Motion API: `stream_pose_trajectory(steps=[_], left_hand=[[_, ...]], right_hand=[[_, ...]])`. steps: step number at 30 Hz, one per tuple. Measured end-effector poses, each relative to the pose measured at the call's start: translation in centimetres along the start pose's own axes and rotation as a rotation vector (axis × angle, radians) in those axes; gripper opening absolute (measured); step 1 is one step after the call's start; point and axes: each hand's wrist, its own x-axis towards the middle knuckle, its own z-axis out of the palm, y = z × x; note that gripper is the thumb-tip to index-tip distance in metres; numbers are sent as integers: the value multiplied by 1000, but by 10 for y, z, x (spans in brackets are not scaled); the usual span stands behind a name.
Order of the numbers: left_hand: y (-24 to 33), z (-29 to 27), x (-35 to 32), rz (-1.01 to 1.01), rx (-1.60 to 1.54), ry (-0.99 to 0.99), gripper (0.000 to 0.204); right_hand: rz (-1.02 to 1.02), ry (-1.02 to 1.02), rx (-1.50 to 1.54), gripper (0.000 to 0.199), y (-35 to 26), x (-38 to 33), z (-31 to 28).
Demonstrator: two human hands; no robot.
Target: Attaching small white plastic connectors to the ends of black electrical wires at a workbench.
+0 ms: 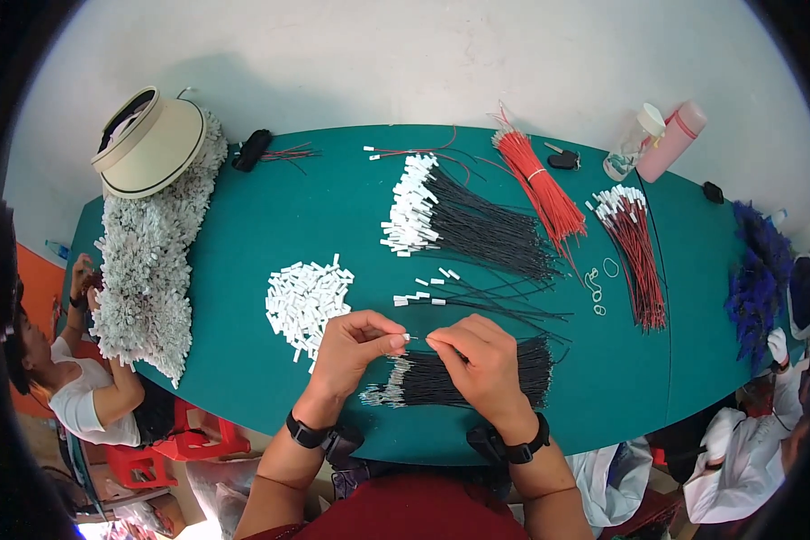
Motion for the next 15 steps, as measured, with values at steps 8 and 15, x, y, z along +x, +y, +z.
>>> stream_pose_trajectory(steps=[8,15], left_hand=[[-1,3,0,-4,32,5,9],[-3,1,1,-7,19,-6,9]], right_hand=[[-86,29,-65,8,-1,-2,5],[-46,9,-15,8,0,-1,5]])
